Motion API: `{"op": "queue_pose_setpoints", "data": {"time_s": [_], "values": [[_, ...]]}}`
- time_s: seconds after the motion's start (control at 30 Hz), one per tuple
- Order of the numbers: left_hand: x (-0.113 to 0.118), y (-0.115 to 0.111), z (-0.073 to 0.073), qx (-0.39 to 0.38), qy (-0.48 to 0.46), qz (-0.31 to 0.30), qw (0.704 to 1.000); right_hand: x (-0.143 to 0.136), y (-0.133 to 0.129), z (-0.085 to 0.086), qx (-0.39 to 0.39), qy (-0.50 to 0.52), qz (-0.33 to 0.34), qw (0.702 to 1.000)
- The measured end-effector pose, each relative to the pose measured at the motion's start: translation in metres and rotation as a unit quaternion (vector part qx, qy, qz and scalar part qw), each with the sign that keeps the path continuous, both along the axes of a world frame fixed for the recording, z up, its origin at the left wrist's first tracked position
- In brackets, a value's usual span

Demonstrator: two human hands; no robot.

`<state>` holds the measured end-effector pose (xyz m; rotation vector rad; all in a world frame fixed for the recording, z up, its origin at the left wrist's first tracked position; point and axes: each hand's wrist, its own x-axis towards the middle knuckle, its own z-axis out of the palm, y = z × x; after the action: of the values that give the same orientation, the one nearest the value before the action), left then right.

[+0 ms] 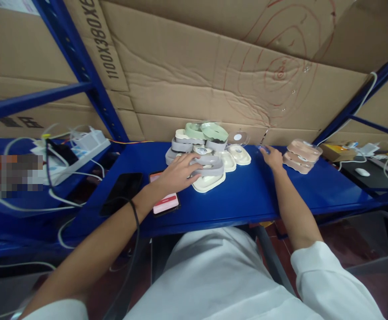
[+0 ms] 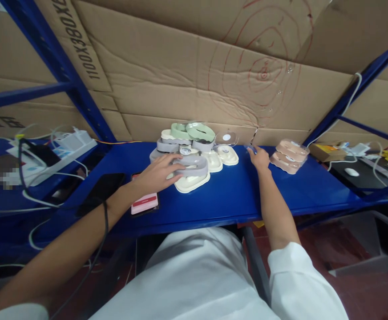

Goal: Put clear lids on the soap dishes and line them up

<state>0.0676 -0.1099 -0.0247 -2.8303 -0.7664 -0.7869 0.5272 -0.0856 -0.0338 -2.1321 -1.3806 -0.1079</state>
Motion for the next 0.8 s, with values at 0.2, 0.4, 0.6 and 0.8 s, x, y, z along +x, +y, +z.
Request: {"op": "queue_pose_setpoints", "data": {"time_s": [0.2,0.4,0.6,0.8], "values": [[0.0,0.0,0.0,0.003,0.01,0.007,1.0,-0.046,0.01,0.004,0.116,-0.028,0.219,0.968],[0.0,0.001,-0.002,-0.007,-0.004,0.003,1.0,-0.063,0.026,-0.011,0.134,-0.013,0.282,0.95],[0.0,0.001,-0.002,-0.013,-0.012,-0.002,1.0,-0.056,0.034,-0.024,0.101,0.01,0.273,0.957],[0.0,0.001,-0.001,-0.016,-0.007,-0.001,1.0,-0.053,0.028,-0.011,0.1,-0.007,0.209,0.973]]}}
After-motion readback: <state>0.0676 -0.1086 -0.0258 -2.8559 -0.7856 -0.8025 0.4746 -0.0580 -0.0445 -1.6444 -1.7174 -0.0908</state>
